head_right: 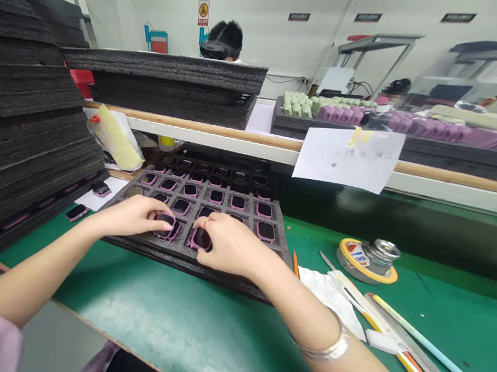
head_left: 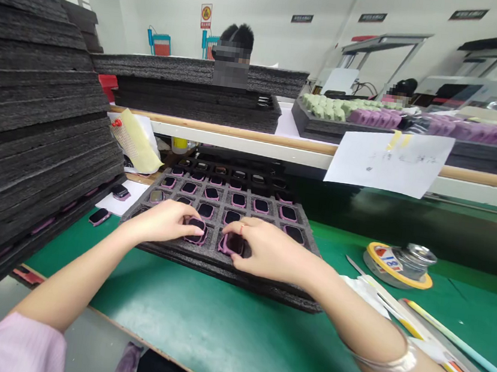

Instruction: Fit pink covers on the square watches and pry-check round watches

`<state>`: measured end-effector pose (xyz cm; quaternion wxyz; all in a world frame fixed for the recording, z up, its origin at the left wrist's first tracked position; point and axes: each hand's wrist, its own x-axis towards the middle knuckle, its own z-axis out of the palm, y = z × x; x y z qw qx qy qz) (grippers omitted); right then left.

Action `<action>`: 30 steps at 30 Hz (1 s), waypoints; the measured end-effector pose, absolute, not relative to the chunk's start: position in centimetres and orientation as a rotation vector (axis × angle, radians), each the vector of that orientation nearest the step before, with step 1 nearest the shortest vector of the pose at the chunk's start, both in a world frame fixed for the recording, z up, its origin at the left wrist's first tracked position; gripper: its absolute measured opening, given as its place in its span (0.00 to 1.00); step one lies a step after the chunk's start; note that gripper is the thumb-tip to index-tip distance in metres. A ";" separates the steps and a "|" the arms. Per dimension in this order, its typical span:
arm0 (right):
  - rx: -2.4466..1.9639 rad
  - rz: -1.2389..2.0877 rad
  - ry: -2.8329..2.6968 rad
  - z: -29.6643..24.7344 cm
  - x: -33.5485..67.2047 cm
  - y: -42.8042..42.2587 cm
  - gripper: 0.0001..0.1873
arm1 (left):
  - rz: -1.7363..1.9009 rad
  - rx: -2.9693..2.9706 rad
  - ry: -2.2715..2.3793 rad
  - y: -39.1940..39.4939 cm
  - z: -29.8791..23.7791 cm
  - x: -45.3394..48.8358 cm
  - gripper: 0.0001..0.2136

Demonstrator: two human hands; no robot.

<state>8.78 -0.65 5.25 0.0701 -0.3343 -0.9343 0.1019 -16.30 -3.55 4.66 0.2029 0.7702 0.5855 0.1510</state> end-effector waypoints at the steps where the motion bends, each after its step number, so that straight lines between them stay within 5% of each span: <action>1: -1.013 0.302 -2.820 5.1 8.0 -0.6 0.20 | 0.414 2.160 1.608 -3.3 4.4 -15.8 0.19; 8: -1.040 0.356 -2.762 4.3 6.8 -0.2 0.13 | 0.526 2.039 1.507 -3.6 3.9 -15.3 0.19; 18: -0.939 0.505 -2.254 -0.6 9.6 -0.7 0.26 | 1.144 1.274 1.169 -3.7 3.8 -12.2 0.18; 25: -0.743 0.398 -1.976 1.5 11.8 -2.8 0.33 | 1.229 0.771 0.951 -2.9 3.3 -7.8 0.11; 30: -0.632 0.323 -2.071 1.9 12.4 -3.3 0.35 | 1.023 0.671 0.812 -4.9 2.2 -6.0 0.24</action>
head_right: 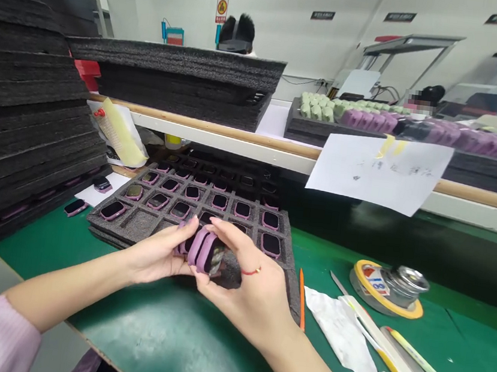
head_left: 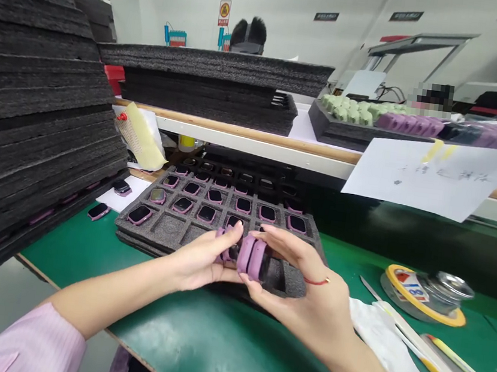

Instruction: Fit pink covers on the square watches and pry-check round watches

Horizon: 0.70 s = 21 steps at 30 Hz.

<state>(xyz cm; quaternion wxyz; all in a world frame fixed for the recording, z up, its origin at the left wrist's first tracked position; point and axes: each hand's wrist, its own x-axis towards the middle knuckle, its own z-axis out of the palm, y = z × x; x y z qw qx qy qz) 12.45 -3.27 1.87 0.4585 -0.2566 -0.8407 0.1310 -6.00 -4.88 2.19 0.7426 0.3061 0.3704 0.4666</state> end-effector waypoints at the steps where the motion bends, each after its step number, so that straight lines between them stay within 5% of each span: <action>1: -0.634 0.354 -2.120 1.7 12.4 -3.2 0.34 | 0.978 0.673 0.767 -5.2 2.0 -5.9 0.27; 21: -0.531 0.717 -1.956 -0.5 10.7 -3.5 0.46 | 0.984 0.858 0.647 -6.8 0.5 -6.1 0.27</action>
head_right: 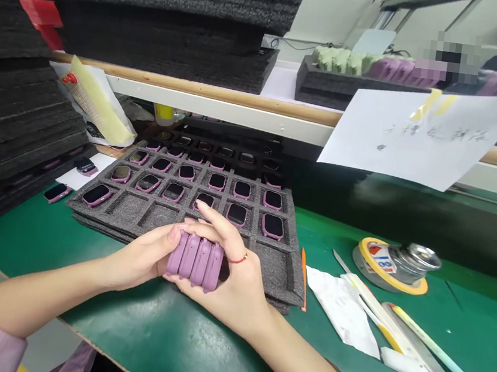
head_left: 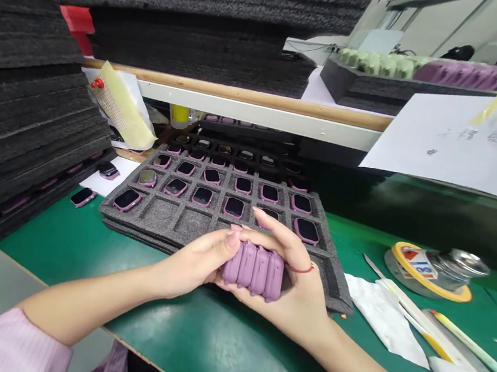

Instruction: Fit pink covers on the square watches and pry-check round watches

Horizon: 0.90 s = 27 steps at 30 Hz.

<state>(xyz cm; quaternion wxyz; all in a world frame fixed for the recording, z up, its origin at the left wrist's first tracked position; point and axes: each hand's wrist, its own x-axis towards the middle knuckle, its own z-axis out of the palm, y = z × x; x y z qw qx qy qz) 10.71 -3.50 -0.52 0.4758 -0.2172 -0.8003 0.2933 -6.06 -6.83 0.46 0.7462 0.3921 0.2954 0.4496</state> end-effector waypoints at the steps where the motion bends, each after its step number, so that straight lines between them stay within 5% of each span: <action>1: -0.533 0.718 -1.957 -0.5 10.7 -3.5 0.46 | 0.971 0.870 0.657 -6.8 0.4 -6.1 0.28; 6: -0.539 0.716 -1.954 -0.5 10.8 -3.6 0.45 | 0.935 0.910 0.656 -6.7 0.4 -6.5 0.30; 20: -0.401 0.744 -1.956 -0.4 10.8 -3.8 0.48 | 0.832 1.245 0.699 -6.7 2.2 -6.9 0.15; 27: -0.386 0.688 -2.029 -0.6 10.3 -4.0 0.48 | 0.871 1.275 0.688 -6.7 1.9 -6.8 0.19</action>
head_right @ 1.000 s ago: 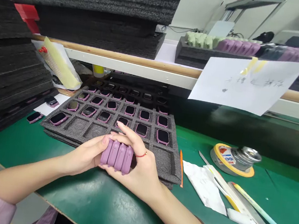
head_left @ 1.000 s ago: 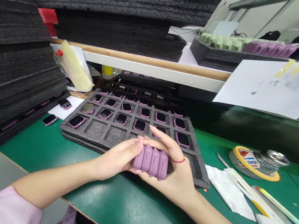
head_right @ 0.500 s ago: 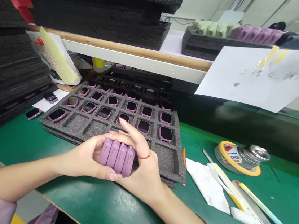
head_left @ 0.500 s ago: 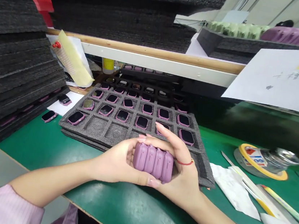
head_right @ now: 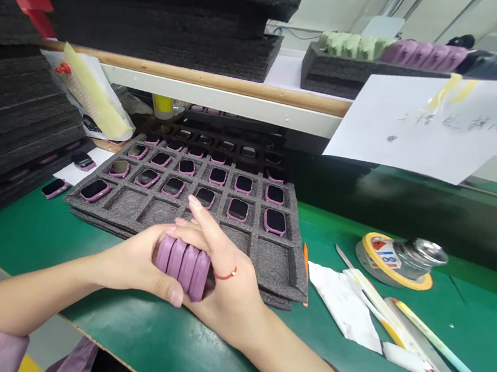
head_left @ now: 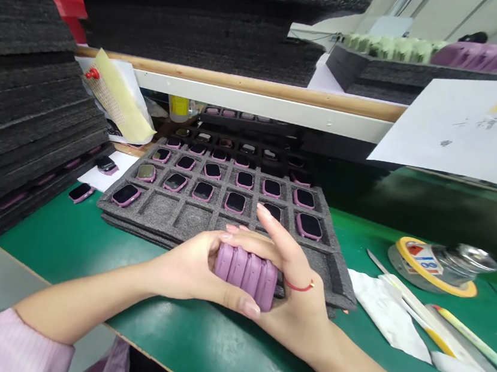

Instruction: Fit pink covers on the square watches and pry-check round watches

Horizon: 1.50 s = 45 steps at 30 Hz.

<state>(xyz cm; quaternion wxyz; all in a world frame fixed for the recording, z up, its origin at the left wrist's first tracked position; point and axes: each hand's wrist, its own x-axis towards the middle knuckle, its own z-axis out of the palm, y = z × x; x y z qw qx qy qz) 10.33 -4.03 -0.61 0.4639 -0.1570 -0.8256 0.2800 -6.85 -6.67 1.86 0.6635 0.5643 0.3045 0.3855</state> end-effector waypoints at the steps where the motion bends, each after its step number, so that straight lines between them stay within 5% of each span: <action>1: -0.389 0.673 -2.066 -0.6 10.3 -4.1 0.48 | 0.914 1.265 0.718 -6.8 1.7 -6.6 0.18; 8: -0.473 0.865 -2.161 0.9 11.1 -4.1 0.61 | 1.140 1.505 1.042 -8.0 1.1 -6.5 0.24; 13: -0.665 1.027 -2.124 1.3 11.0 -3.9 0.37 | 1.202 1.834 0.900 -7.7 0.9 -7.3 0.20; 28: -0.674 0.969 -2.135 1.1 10.8 -4.0 0.37 | 1.210 1.988 0.814 -7.2 0.2 -7.4 0.17; 34: -0.594 1.200 -2.069 1.8 11.2 -4.0 0.36 | 1.202 1.952 0.866 -7.3 0.3 -7.5 0.19; 45: -0.545 1.344 -1.955 1.4 11.1 -3.6 0.20 | 1.199 1.923 0.939 -7.2 -0.1 -7.4 0.19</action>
